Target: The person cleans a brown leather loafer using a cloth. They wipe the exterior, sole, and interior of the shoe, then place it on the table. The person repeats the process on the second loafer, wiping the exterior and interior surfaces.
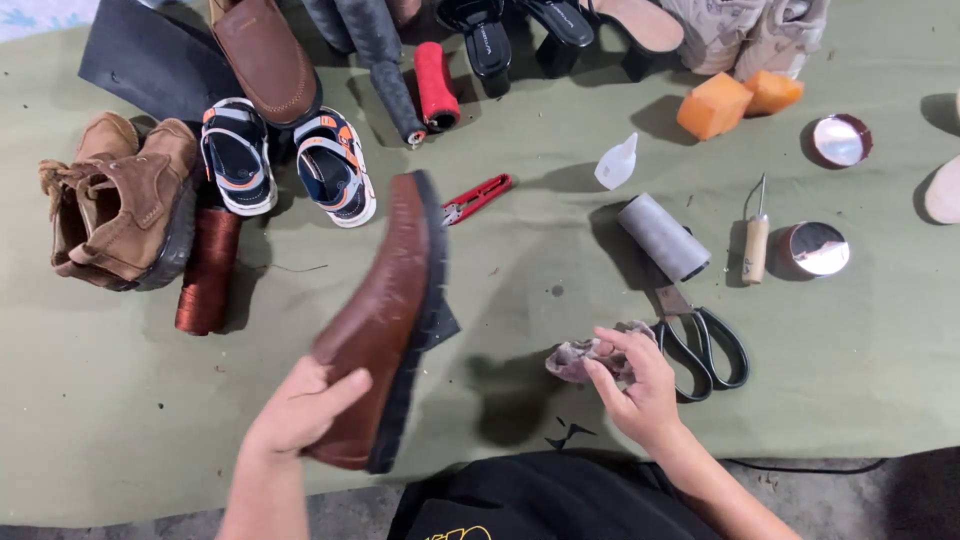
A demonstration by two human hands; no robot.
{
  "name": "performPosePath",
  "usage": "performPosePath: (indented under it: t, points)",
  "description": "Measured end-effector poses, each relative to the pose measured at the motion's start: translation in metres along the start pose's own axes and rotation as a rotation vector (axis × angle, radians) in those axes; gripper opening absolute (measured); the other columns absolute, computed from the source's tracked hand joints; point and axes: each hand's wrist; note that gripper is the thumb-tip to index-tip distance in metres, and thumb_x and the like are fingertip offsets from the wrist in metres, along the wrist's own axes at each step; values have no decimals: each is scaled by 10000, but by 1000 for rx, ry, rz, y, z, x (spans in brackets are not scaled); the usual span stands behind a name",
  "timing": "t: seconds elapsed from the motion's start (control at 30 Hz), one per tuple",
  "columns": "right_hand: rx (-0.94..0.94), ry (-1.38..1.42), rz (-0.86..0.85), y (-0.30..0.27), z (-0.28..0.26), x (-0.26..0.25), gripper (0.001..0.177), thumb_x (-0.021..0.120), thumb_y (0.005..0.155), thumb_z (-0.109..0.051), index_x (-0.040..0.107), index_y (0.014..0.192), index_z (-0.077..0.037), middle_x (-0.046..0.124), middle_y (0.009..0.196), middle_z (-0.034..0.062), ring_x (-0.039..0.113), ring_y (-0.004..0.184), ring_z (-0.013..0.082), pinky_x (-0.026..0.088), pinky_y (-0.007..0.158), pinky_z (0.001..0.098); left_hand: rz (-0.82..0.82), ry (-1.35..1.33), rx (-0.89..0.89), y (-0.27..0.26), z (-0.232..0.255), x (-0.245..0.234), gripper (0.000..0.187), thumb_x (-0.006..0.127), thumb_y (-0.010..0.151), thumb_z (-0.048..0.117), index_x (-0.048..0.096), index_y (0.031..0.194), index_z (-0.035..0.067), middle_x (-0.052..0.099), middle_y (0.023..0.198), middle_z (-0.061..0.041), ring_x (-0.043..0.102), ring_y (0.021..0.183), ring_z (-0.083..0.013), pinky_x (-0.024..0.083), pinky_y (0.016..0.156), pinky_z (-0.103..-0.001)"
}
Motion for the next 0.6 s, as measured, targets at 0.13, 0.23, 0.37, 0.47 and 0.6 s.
performPosePath:
  t: [0.13, 0.23, 0.37, 0.47, 0.6]
  points:
    - [34, -4, -4, 15, -7, 0, 157, 720, 912, -237, 755, 960, -91, 728, 954, 31, 662, 910, 178, 539, 868, 298, -83, -216, -50, 43, -31, 47, 668, 696, 919, 200, 463, 1518, 15, 565, 1498, -89, 530, 1336, -183, 389, 1186, -382]
    - [-87, 84, 39, 9, 7, 2, 425, 801, 859, -228, 549, 534, -125, 732, 818, 28, 696, 752, 258, 550, 800, 392, -89, -378, -54, 77, -67, 78, 293, 633, 973, 117, 752, 1204, -18, 786, 1098, -178, 711, 992, -218, 613, 839, -455]
    - [-116, 72, 11, 8, 3, 0, 394, 859, 802, -269, 568, 567, -144, 744, 788, 17, 706, 734, 276, 556, 836, 427, -33, -631, -215, 90, -134, 82, 323, 646, 996, 177, 707, 1226, -42, 776, 1025, -208, 763, 882, -269, 624, 780, -437]
    - [-49, -45, -209, 10, -3, 1, 390, 906, 730, -410, 676, 885, -136, 746, 927, 67, 719, 874, 296, 545, 893, 456, 57, -722, -372, 82, -131, 77, 434, 645, 993, 277, 650, 1320, -8, 756, 1106, -237, 747, 944, -318, 588, 824, -449]
    - [55, -316, -560, 19, -11, 7, 514, 853, 795, -344, 691, 1237, -139, 710, 1018, 92, 704, 946, 313, 553, 870, 444, 169, -769, -509, 82, -107, 84, 585, 666, 965, 318, 538, 1482, 74, 702, 1292, -231, 701, 1107, -333, 522, 949, -467]
Point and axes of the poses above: each hand's wrist, its own y-axis towards the middle knuckle, its own x-axis out of the palm, z = x × y
